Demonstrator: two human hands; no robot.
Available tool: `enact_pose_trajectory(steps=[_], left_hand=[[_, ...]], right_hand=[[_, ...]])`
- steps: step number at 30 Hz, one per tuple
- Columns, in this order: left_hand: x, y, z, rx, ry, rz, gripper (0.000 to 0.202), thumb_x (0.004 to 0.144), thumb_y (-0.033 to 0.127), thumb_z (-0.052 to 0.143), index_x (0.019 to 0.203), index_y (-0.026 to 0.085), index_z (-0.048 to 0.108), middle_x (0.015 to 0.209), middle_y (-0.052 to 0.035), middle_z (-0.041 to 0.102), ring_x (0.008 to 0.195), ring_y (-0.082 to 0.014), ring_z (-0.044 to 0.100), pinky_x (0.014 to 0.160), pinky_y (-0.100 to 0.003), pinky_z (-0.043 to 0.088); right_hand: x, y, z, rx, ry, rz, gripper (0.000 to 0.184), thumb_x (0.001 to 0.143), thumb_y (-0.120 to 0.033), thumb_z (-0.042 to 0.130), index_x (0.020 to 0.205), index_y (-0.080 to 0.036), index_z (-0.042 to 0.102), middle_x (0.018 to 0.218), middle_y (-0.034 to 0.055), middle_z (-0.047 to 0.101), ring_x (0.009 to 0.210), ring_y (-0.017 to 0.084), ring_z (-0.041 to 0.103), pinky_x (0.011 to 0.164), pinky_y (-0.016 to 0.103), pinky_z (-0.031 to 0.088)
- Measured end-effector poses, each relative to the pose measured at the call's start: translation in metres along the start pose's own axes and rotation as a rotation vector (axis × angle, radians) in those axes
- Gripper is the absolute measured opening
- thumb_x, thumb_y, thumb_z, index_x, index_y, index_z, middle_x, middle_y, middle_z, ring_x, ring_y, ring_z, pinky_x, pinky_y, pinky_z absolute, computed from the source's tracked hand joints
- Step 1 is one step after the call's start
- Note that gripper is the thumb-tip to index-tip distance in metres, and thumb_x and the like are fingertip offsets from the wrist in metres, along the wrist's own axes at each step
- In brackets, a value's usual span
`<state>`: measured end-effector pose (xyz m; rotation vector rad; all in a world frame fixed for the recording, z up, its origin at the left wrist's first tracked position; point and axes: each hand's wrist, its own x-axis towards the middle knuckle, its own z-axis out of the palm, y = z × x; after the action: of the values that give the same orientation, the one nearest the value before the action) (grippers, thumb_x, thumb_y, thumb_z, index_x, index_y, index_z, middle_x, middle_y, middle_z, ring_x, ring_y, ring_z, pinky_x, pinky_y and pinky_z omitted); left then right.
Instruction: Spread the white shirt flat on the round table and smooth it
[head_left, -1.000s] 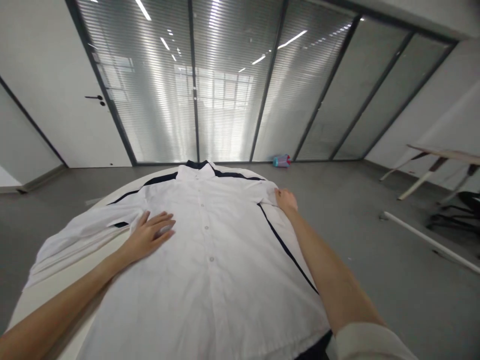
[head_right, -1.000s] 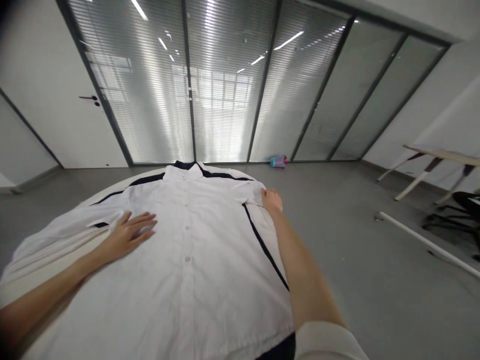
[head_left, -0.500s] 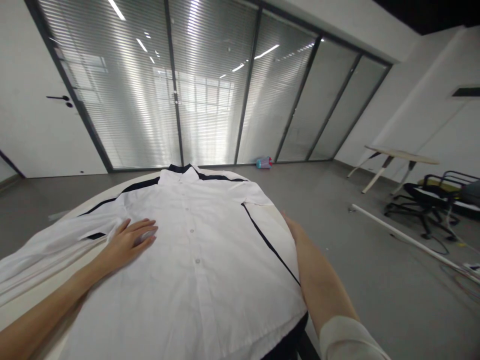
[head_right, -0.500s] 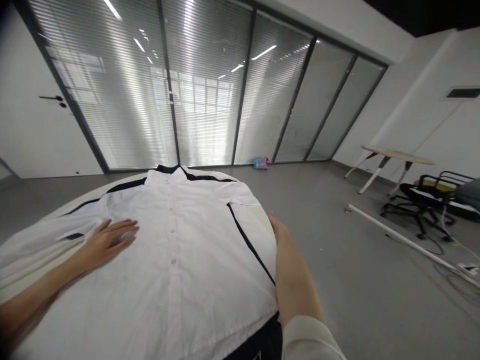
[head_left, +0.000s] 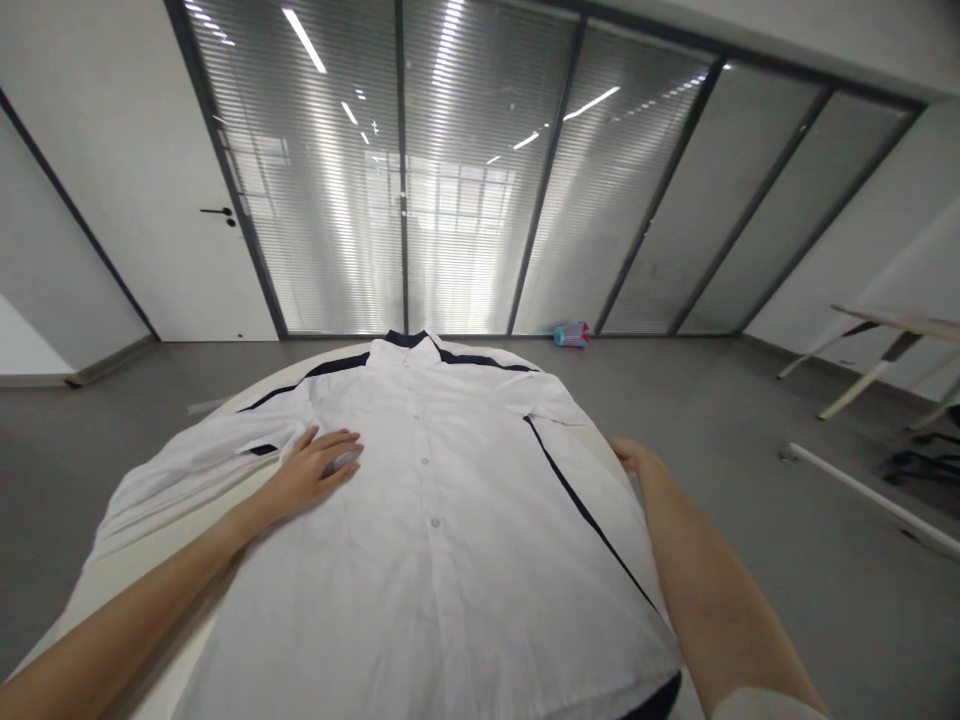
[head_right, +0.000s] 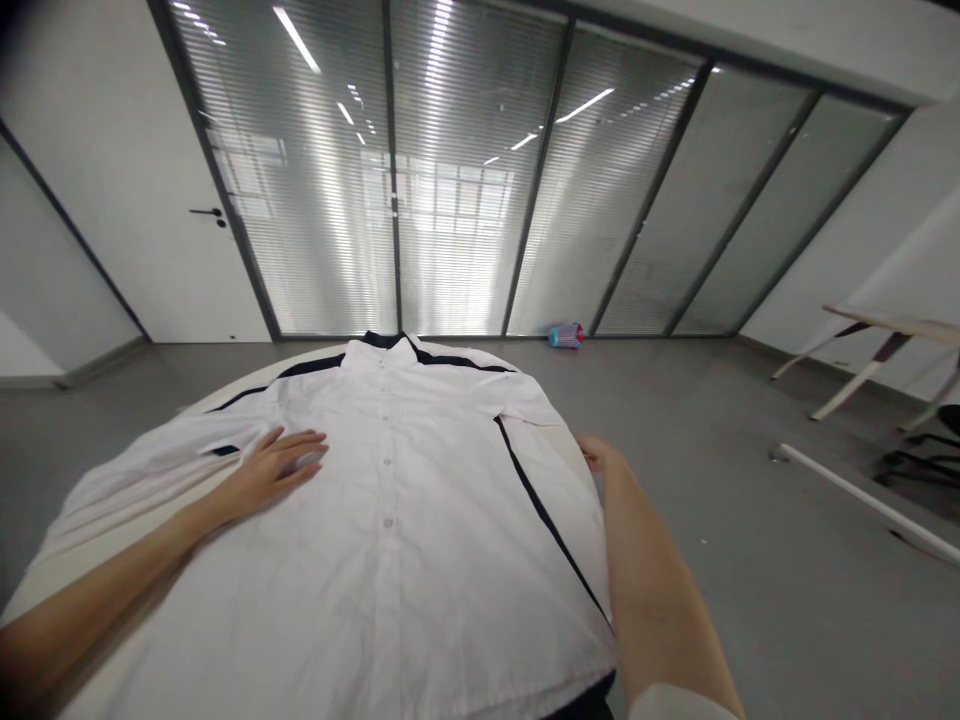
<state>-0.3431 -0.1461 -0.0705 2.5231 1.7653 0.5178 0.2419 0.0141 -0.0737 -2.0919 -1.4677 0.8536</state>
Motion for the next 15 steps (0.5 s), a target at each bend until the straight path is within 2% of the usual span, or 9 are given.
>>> enact_pose_trajectory(steps=[2, 4, 10, 15], left_hand=[[0.0, -0.001, 0.001, 0.002, 0.013, 0.009, 0.046, 0.1, 0.056, 0.038, 0.127, 0.03, 0.066, 0.143, -0.009, 0.059, 0.135, -0.0251, 0.052, 0.121, -0.053, 0.018], [-0.001, -0.001, 0.003, 0.002, 0.028, 0.013, 0.045, 0.1, 0.055, 0.039, 0.127, 0.029, 0.065, 0.144, -0.0099, 0.058, 0.134, -0.025, 0.053, 0.121, -0.054, 0.018], [-0.001, 0.003, 0.0, 0.002, 0.039, 0.024, 0.044, 0.1, 0.054, 0.042, 0.124, 0.027, 0.066, 0.141, -0.0107, 0.059, 0.132, -0.0253, 0.054, 0.121, -0.056, 0.017], [0.001, 0.003, 0.0, 0.003, 0.029, 0.017, 0.045, 0.101, 0.054, 0.039, 0.128, 0.028, 0.065, 0.142, -0.0096, 0.06, 0.133, -0.0271, 0.053, 0.12, -0.056, 0.019]], right_hand=[[0.006, 0.003, 0.001, 0.084, -0.162, 0.07, 0.043, 0.094, -0.044, 0.052, 0.113, -0.012, 0.073, 0.092, 0.0186, 0.076, 0.087, 0.029, 0.073, 0.073, 0.039, 0.059], [0.012, 0.005, 0.003, 0.113, -0.209, 0.082, 0.037, 0.091, -0.042, 0.058, 0.109, -0.014, 0.075, 0.088, 0.0158, 0.077, 0.081, 0.027, 0.074, 0.071, 0.037, 0.06], [0.021, 0.01, 0.007, 0.048, -0.091, 0.038, 0.025, 0.084, -0.036, 0.068, 0.094, -0.015, 0.078, 0.079, 0.0147, 0.076, 0.076, 0.026, 0.073, 0.067, 0.034, 0.06], [0.019, 0.01, 0.002, -0.072, 0.026, -0.032, 0.023, 0.083, -0.026, 0.064, 0.097, -0.015, 0.078, 0.081, 0.0109, 0.077, 0.079, 0.024, 0.073, 0.068, 0.033, 0.06]])
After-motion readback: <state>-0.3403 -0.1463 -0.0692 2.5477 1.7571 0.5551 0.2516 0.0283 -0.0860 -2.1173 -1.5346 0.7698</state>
